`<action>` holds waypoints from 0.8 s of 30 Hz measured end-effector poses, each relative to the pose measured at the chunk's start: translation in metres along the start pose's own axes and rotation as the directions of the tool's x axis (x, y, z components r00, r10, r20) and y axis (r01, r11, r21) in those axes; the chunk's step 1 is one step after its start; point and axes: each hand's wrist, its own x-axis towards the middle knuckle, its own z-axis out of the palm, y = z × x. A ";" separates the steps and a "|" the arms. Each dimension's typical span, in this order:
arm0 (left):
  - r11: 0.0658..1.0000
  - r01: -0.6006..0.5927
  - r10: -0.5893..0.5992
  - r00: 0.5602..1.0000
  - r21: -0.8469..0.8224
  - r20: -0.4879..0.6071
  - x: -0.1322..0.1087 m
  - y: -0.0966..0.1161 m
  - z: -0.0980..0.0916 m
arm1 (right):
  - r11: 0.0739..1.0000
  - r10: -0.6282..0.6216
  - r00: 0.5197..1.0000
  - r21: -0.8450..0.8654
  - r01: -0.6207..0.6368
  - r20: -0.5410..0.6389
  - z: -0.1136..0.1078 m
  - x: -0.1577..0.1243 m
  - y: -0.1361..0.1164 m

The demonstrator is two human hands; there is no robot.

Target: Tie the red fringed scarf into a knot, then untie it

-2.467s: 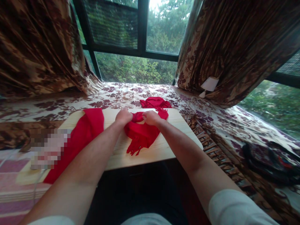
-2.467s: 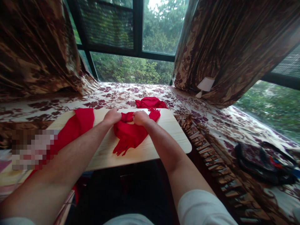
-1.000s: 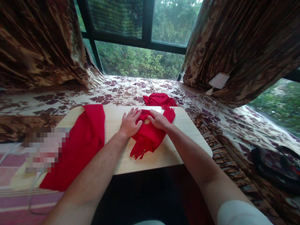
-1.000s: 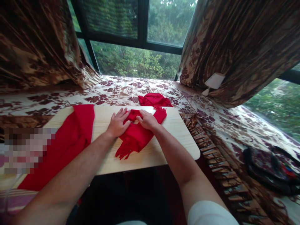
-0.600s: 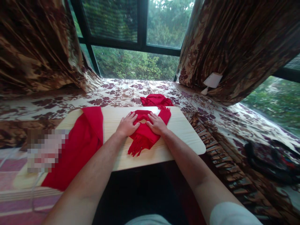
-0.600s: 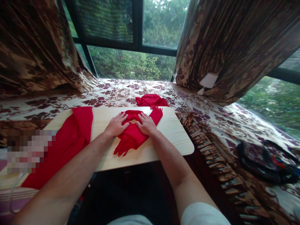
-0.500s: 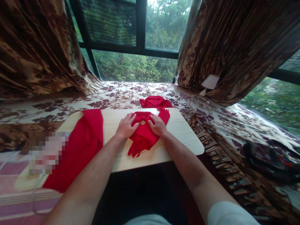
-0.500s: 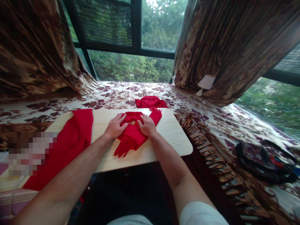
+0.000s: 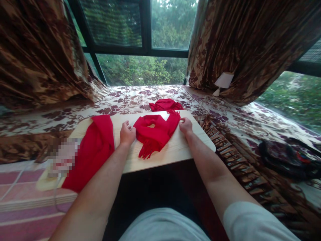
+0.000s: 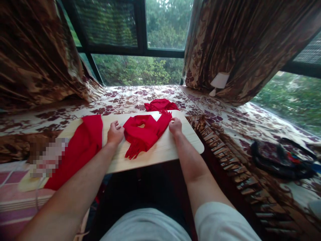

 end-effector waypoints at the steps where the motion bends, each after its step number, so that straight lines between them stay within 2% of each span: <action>1: 0.999 -0.025 0.024 1.000 0.041 0.012 -0.002 0.001 0.001 | 0.999 0.009 0.999 -0.051 -0.011 -0.040 -0.001 -0.003 0.003; 3: 0.993 -0.068 0.063 0.997 0.100 0.048 -0.005 0.003 0.003 | 0.990 0.034 0.997 -0.135 -0.043 -0.073 -0.003 -0.009 0.005; 4: 0.989 -0.084 0.077 0.995 0.122 0.062 -0.006 0.003 0.003 | 0.986 0.028 0.998 -0.166 -0.036 -0.049 -0.002 -0.011 0.006; 7: 0.981 -0.104 0.089 0.991 0.161 0.095 -0.009 0.003 0.001 | 0.970 -0.055 0.996 -0.233 0.070 0.070 0.000 -0.016 0.004; 11: 0.951 -0.247 0.215 0.961 0.189 0.171 -0.021 0.006 -0.007 | 0.945 -0.209 0.975 -0.241 0.222 0.079 -0.001 -0.028 0.001; 14: 0.882 -0.408 0.346 0.900 0.235 0.264 -0.035 0.012 -0.015 | 0.901 -0.316 0.933 -0.255 0.351 0.171 -0.004 -0.037 -0.003; 18: 0.772 -0.580 0.470 0.796 0.260 0.382 -0.056 0.029 -0.019 | 0.859 -0.348 0.908 -0.309 0.408 0.233 -0.008 -0.041 -0.008; 20: 0.744 -0.638 0.496 0.727 0.198 0.476 -0.067 0.042 -0.016 | 0.858 -0.337 0.911 -0.323 0.401 0.237 -0.007 -0.040 -0.009; 22: 0.732 -0.670 0.485 0.640 0.123 0.596 -0.076 0.053 -0.010 | 0.863 -0.317 0.918 -0.329 0.383 0.237 -0.006 -0.038 -0.009; 24: 0.727 -0.678 0.461 0.598 0.108 0.656 -0.083 0.061 -0.004 | 0.869 -0.310 0.922 -0.325 0.374 0.233 -0.005 -0.037 -0.008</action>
